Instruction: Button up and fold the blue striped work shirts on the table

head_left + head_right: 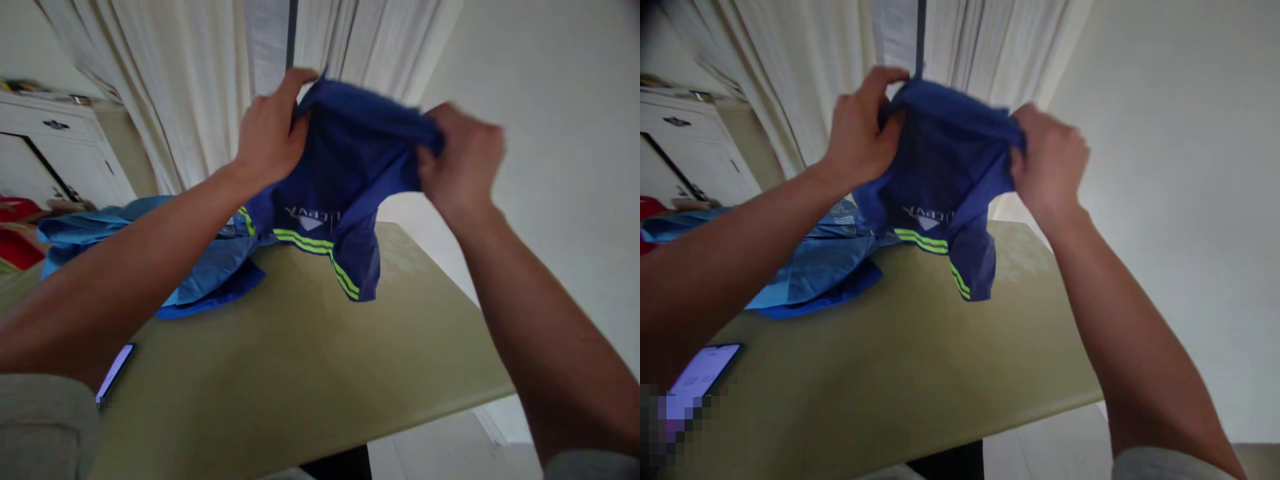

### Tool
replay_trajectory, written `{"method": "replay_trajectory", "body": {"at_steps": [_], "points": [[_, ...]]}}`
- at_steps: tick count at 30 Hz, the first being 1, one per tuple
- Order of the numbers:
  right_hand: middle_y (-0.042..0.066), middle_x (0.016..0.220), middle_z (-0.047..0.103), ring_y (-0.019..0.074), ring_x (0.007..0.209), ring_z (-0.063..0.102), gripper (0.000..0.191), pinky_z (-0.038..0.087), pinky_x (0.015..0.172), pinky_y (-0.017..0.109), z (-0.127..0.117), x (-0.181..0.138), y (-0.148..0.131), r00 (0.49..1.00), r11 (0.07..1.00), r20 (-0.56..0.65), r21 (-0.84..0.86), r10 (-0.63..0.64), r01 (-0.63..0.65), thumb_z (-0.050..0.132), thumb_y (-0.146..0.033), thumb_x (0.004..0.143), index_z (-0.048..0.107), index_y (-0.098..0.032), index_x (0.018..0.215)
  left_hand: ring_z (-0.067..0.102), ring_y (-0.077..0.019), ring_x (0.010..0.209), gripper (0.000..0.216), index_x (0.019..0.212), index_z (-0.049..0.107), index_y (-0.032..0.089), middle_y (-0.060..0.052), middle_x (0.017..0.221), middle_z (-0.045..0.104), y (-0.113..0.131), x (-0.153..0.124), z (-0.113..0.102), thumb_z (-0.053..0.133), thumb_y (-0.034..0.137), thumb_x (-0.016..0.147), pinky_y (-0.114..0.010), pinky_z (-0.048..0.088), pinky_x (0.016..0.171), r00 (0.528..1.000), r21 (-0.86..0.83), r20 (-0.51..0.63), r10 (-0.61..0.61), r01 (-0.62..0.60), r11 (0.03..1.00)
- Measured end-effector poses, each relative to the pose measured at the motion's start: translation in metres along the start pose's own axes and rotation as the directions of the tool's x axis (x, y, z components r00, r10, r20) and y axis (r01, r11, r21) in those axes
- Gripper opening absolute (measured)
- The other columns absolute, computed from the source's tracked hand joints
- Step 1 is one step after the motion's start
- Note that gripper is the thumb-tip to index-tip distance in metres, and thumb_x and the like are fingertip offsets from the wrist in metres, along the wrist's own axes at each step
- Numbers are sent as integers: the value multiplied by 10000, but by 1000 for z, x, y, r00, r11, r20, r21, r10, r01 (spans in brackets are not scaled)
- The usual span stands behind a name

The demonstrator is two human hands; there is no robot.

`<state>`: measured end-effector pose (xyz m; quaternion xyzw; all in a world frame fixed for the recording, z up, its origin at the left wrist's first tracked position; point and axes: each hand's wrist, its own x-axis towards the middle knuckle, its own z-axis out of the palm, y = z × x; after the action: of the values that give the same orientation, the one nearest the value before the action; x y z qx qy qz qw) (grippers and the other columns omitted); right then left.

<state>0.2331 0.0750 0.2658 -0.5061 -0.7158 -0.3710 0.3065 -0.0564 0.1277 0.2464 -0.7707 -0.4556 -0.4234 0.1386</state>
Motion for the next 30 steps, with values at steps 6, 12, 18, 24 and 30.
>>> {"method": "replay_trajectory", "body": {"at_steps": [6, 12, 18, 24, 30], "points": [[62, 937, 772, 213, 778, 705, 280, 472, 684, 340, -9, -82, 15, 982, 981, 162, 182, -95, 65, 569, -363, 963, 749, -222, 1125, 534, -385, 1321, 294, 1130, 654, 179, -79, 1252, 615, 26, -71, -6, 634, 386, 922, -572, 360, 1108, 909, 44, 212, 358, -375, 926], [84, 1000, 793, 262, 841, 754, 432, 511, 728, 326, 36, -268, -24, 436, 974, 884, 220, -172, -62, 621, -51, 806, 733, -275, 1158, 708, -290, 962, 180, 907, 712, 197, -123, 977, 731, -1, -257, 62, 588, 74, 862, -478, 511, 933, 445, -298, 759, 475, -412, 861], [76, 1110, 755, 303, 1010, 713, 581, 540, 847, 375, -7, -308, -33, 180, 790, 930, 368, -321, -490, 844, -485, 755, 697, -353, 1301, 741, -320, 789, 242, 1006, 736, 244, -101, 915, 772, 22, -301, 9, 768, 370, 802, -357, 476, 569, 26, -372, 927, 373, -51, 927], [117, 1187, 689, 259, 1018, 674, 570, 556, 887, 390, 75, -292, -35, 474, 578, 870, 459, -136, -675, 677, -604, 891, 660, -236, 1327, 719, -211, 904, 304, 1038, 711, 240, -48, 1005, 765, 5, -268, 65, 495, 454, 1013, -324, 529, 791, 313, -344, 911, 268, 219, 913], [178, 1332, 627, 332, 1232, 585, 616, 456, 1072, 485, 196, -274, -60, 655, 734, 673, 241, 344, -634, 721, -488, 853, 619, -156, 1363, 389, -322, 1494, 644, 1544, 468, 218, -129, 1647, 394, -50, -288, 155, 422, 586, 1018, -502, 339, 1203, 727, 52, 681, -87, 70, 996]]}}
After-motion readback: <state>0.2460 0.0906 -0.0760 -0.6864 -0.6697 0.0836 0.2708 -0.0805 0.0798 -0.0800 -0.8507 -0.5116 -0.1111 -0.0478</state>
